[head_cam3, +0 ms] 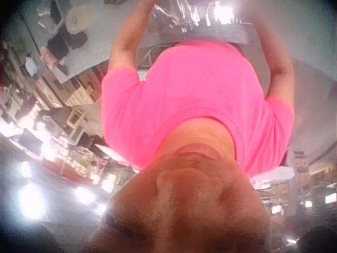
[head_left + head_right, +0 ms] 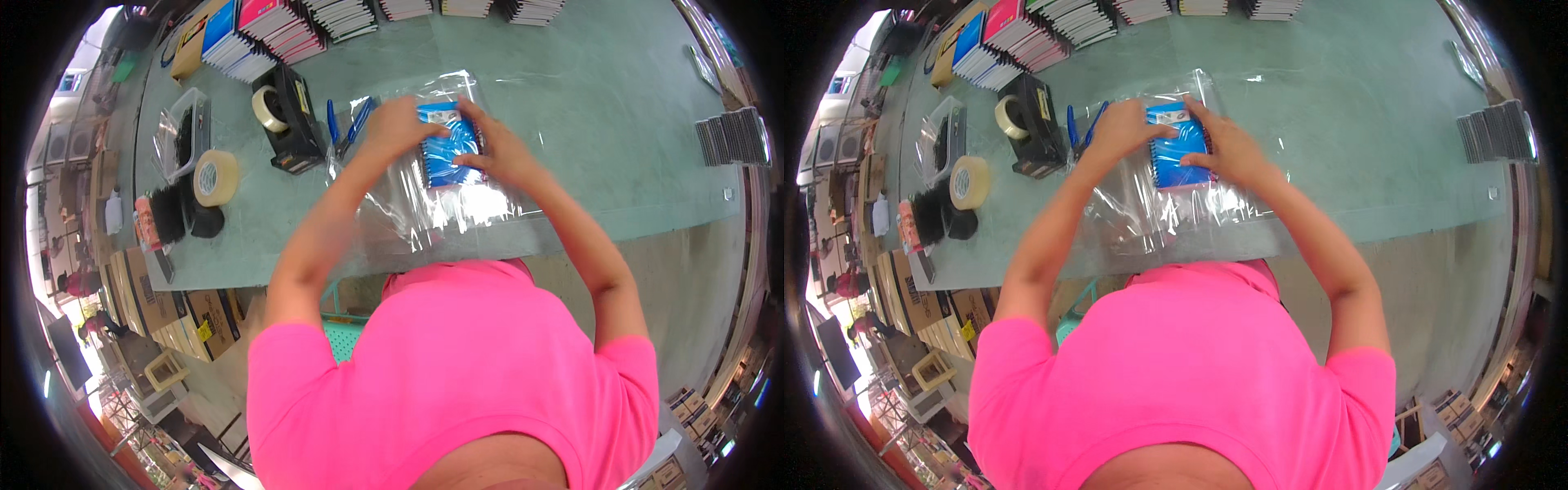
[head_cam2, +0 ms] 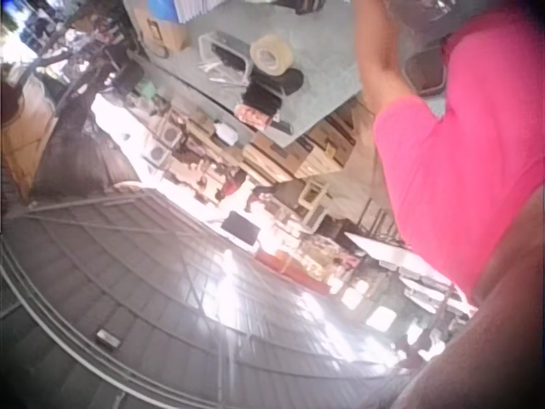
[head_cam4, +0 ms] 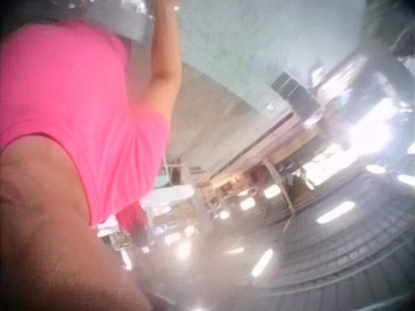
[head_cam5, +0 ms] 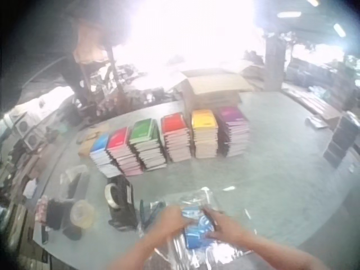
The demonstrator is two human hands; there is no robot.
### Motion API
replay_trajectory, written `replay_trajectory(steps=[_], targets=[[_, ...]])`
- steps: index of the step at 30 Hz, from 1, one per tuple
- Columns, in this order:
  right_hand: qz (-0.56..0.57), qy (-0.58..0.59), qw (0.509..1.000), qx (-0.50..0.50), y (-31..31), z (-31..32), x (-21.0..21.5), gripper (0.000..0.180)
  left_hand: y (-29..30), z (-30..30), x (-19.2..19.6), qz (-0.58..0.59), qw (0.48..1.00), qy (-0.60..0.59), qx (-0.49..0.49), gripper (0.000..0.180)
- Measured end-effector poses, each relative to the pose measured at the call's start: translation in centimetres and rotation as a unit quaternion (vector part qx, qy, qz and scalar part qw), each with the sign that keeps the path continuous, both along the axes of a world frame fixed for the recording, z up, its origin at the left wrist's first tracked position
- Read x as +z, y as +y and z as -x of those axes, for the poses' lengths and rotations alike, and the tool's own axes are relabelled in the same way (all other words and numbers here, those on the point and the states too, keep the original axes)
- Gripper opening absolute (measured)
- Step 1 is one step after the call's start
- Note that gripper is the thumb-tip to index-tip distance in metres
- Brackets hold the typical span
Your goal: The person places stacks of small notebooks into clear plastic bags and seals them with adhesive tape.
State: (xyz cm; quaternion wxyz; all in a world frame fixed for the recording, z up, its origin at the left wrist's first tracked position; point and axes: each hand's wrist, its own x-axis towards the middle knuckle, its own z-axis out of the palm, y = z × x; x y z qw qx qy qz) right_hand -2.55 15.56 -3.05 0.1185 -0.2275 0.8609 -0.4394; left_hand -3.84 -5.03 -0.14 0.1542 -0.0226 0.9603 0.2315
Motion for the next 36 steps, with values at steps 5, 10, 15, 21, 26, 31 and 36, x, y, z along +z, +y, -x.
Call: replay_trajectory(steps=[5,10,15,21,26,31,36], targets=[[0.192,-0.321,0.917,-0.137,0.0,1.2,-3.2,0.088,0.6,-4.4,-4.0,-0.249,0.953,0.049,0.166,0.062],[0.167,-0.079,0.965,-0.188,-0.6,-0.5,3.3,0.072,0.9,-5.4,2.1,-0.39,0.895,0.127,0.174,0.074],[0.25,0.009,0.967,-0.046,0.1,-0.3,-0.1,0.08,-1.9,-5.2,-1.8,-0.288,0.936,0.199,-0.015,0.082],[0.317,-0.038,0.948,-0.02,-1.0,0.1,1.8,0.081,0.1,-4.6,-0.4,-0.473,0.876,0.092,-0.004,0.082],[0.283,-0.069,0.956,-0.023,-2.0,0.5,0.8,0.07,-0.9,-3.6,-1.6,-0.48,0.862,0.164,0.001,0.084],[0.316,-0.042,0.945,-0.074,-3.8,0.1,-0.1,0.055,0.5,-3.9,-1.4,-0.424,0.891,0.154,0.041,0.09],[0.304,-0.011,0.947,-0.104,-3.9,-1.0,-0.2,0.054,0.2,-4.2,-2.9,-0.411,0.889,0.2,-0.016,0.093]])
